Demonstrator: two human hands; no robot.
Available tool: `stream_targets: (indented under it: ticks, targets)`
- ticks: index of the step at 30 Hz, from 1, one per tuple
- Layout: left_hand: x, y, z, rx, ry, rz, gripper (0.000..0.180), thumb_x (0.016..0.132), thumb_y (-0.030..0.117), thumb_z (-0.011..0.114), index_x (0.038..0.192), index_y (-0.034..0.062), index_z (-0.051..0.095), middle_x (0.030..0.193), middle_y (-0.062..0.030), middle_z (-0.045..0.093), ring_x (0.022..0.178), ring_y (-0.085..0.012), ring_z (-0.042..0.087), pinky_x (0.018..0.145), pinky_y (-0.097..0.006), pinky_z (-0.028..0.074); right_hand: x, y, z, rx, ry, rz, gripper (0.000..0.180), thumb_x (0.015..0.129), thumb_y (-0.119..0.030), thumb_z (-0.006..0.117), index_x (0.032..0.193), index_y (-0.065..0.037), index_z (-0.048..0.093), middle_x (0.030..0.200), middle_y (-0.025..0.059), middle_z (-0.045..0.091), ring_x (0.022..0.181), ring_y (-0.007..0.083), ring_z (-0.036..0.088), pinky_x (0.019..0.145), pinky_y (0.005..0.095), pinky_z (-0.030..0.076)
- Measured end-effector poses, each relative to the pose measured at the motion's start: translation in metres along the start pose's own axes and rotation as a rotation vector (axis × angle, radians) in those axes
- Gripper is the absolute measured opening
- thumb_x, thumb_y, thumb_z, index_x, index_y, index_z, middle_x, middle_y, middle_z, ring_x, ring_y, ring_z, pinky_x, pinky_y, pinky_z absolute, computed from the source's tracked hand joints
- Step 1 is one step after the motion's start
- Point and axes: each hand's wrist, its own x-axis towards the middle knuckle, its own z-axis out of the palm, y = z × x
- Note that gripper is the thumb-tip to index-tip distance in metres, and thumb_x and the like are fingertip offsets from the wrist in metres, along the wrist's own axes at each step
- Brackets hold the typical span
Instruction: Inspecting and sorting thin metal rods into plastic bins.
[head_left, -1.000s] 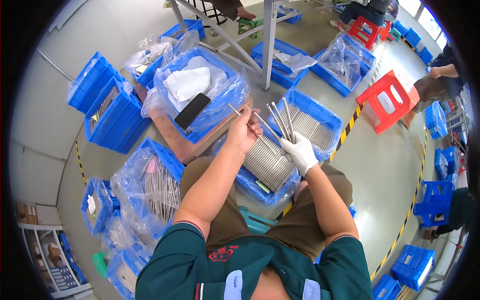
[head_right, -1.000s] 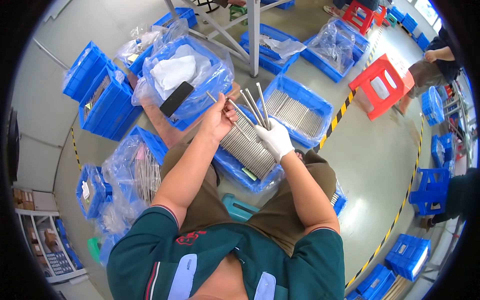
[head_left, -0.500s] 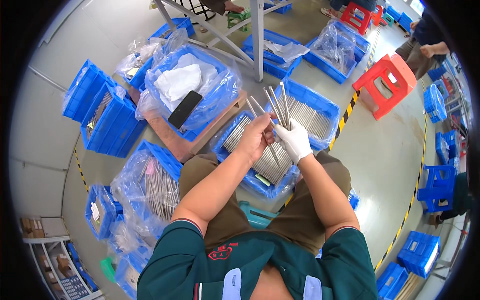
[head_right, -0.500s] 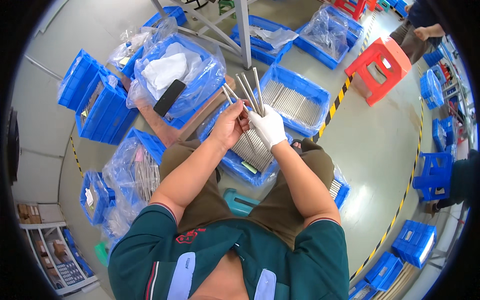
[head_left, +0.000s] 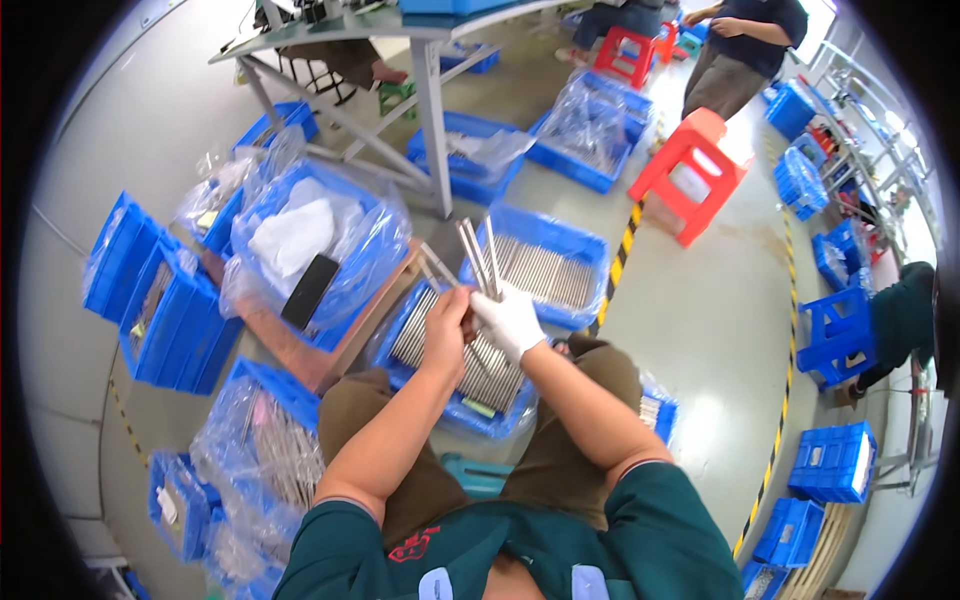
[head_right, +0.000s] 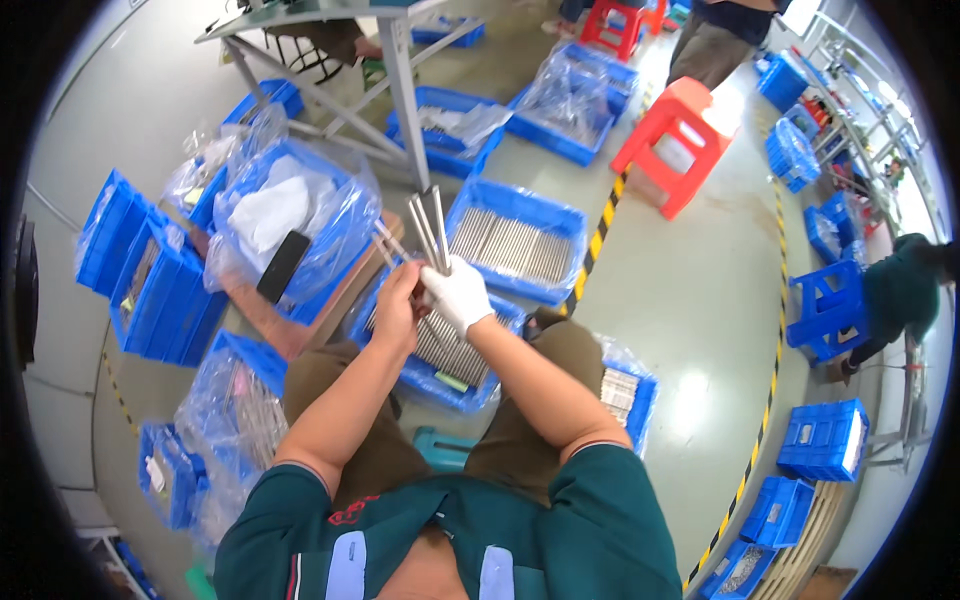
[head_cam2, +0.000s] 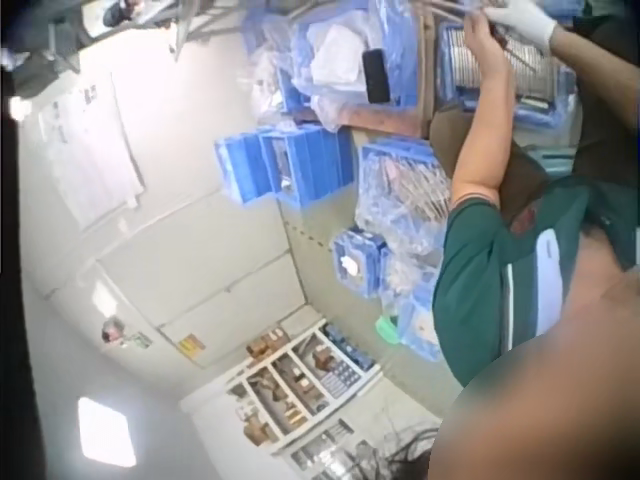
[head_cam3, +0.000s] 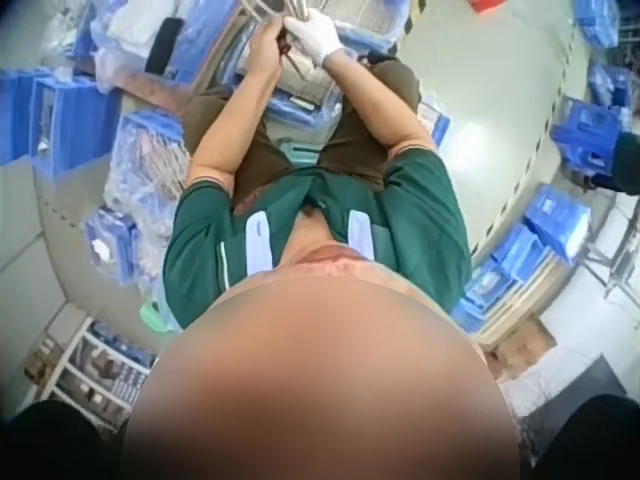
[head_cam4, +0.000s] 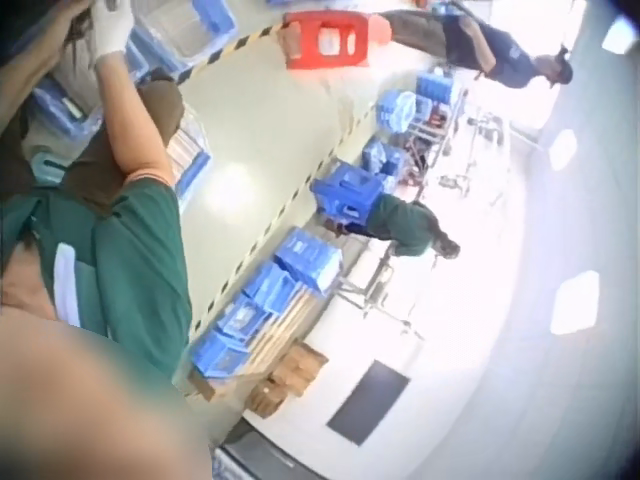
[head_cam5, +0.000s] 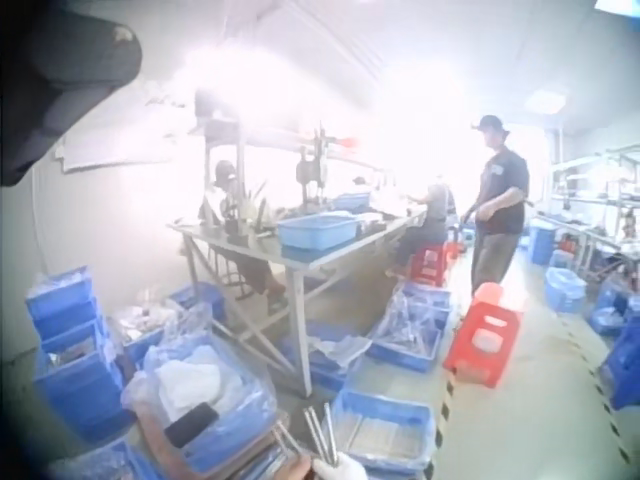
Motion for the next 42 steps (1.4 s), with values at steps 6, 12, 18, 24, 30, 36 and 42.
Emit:
stream_targets:
  ticks: [6, 12, 18, 24, 30, 36, 42]
  targets:
    - [0.004, 0.018, -0.010, -0.006, -0.098, -0.039, 0.028, 0.094, 0.030, 0.046, 0.077, 0.0075, 0.052, 0.057, 0.0038, 0.035, 0.046, -0.0059, 0.033, 0.042, -0.021, 0.028, 0.013, -0.016, -0.014, -0.169, 0.106, 0.032, 0.027, 0.083, -0.029, 0.059, 0.082, -0.002, 0.059, 0.061, 0.0031, 0.056, 0.057, 0.0126, 0.056, 0.053, 0.0289, 0.043]
    - [-0.005, 0.006, -0.012, -0.223, -0.498, -0.418, 0.035, 0.092, 0.039, 0.048, 0.077, 0.0085, 0.050, 0.064, 0.0026, 0.039, 0.050, -0.0076, 0.034, 0.045, -0.022, 0.029, 0.013, -0.012, -0.029, 0.437, -0.204, 0.233, 0.019, 0.085, -0.026, 0.063, 0.082, -0.009, 0.057, 0.053, -0.0021, 0.044, 0.038, 0.0082, 0.036, 0.035, 0.0237, 0.024]
    - [-0.014, -0.001, 0.001, -0.153, -0.364, -0.432, 0.031, 0.092, 0.037, 0.050, 0.076, 0.0108, 0.052, 0.059, 0.0046, 0.041, 0.047, -0.0065, 0.037, 0.044, -0.022, 0.033, 0.023, 0.004, -0.023, 0.361, 0.095, 0.155, 0.020, 0.081, -0.023, 0.065, 0.082, -0.005, 0.056, 0.065, 0.0029, 0.051, 0.054, 0.0134, 0.049, 0.046, 0.0286, 0.039]
    - [-0.037, 0.009, -0.008, -0.119, -0.634, -0.574, 0.029, 0.095, 0.029, 0.045, 0.081, 0.0044, 0.052, 0.069, -0.0017, 0.043, 0.055, -0.0097, 0.037, 0.047, -0.022, 0.032, 0.061, -0.027, -0.089, 0.656, 0.434, 0.107, 0.028, 0.084, -0.030, 0.061, 0.064, -0.014, 0.050, 0.047, -0.0040, 0.041, 0.034, 0.0089, 0.032, 0.032, 0.0240, 0.021]
    - [-0.004, 0.024, -0.028, -0.170, -0.569, -0.330, 0.032, 0.095, 0.031, 0.045, 0.081, 0.0038, 0.056, 0.105, -0.0172, 0.060, 0.088, -0.0267, 0.063, 0.083, -0.041, 0.051, 0.032, -0.007, -0.060, 0.573, 0.028, 0.197, 0.028, 0.087, -0.029, 0.060, 0.070, -0.009, 0.051, 0.049, -0.0047, 0.039, 0.035, 0.0057, 0.031, 0.034, 0.0214, 0.022]
    - [-0.003, 0.019, -0.025, -0.191, -0.720, -0.392, 0.032, 0.093, 0.031, 0.049, 0.087, 0.0016, 0.059, 0.102, -0.0150, 0.060, 0.083, -0.0244, 0.062, 0.072, -0.035, 0.052, 0.018, 0.000, -0.014, 0.171, -0.165, 0.213, 0.020, 0.085, -0.022, 0.063, 0.077, -0.004, 0.059, 0.055, 0.0009, 0.052, 0.035, 0.0075, 0.043, 0.030, 0.0214, 0.030]
    - [-0.010, 0.020, -0.029, -0.126, -0.639, -0.398, 0.028, 0.090, 0.031, 0.055, 0.089, 0.0032, 0.059, 0.079, -0.0044, 0.054, 0.064, -0.0126, 0.053, 0.058, -0.027, 0.045, 0.020, 0.002, -0.012, 0.059, -0.102, 0.119, 0.027, 0.086, -0.028, 0.063, 0.081, -0.002, 0.063, 0.061, -0.0013, 0.052, 0.056, 0.0060, 0.047, 0.051, 0.0243, 0.039]
